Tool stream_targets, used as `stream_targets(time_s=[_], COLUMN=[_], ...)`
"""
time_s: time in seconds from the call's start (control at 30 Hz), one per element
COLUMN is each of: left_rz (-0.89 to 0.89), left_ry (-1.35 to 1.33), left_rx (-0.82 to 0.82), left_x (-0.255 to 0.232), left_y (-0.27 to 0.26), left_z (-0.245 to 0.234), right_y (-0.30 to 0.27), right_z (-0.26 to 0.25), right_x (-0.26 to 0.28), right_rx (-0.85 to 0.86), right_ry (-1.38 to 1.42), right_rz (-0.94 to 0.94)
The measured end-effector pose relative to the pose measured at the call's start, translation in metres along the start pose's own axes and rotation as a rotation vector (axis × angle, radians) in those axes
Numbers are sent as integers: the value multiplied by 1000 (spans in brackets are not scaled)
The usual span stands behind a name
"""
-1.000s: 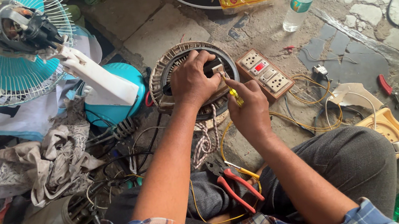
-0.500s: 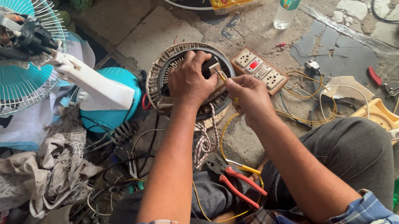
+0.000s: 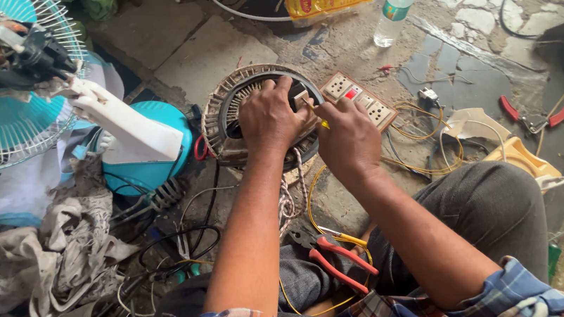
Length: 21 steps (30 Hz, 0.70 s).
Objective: The person is repairing a disassembled electric iron. They use pliers to manipulate internal components and wires, then use a screwdriver to tighten screws on the power cord plug. The person works on the iron while sitting on the floor.
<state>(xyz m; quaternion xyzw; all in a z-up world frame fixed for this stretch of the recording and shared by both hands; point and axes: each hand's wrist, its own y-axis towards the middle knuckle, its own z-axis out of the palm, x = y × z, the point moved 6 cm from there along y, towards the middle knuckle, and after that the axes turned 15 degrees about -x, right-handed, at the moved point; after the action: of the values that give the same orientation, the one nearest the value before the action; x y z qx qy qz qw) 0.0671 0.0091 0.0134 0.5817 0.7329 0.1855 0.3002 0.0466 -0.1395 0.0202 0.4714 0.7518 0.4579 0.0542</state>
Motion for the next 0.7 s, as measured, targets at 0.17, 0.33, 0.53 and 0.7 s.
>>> stream_targets(time_s=[0.17,0.33,0.53,0.7], left_rz=[2,28,48,40], left_ry=[52,120,107,91], left_rx=[74,113,127,112], left_x=[2,-2,0,1], left_y=[0,-2,-4,-5], left_z=[7,3,6,8], right_y=[1,-13,-9,-45], right_z=[-1,34,36,76], right_x=[6,-30,-40,-69], right_rx=[65,459,357,533], right_ry=[-32,344,317,997], right_rz=[24,821,568,1405])
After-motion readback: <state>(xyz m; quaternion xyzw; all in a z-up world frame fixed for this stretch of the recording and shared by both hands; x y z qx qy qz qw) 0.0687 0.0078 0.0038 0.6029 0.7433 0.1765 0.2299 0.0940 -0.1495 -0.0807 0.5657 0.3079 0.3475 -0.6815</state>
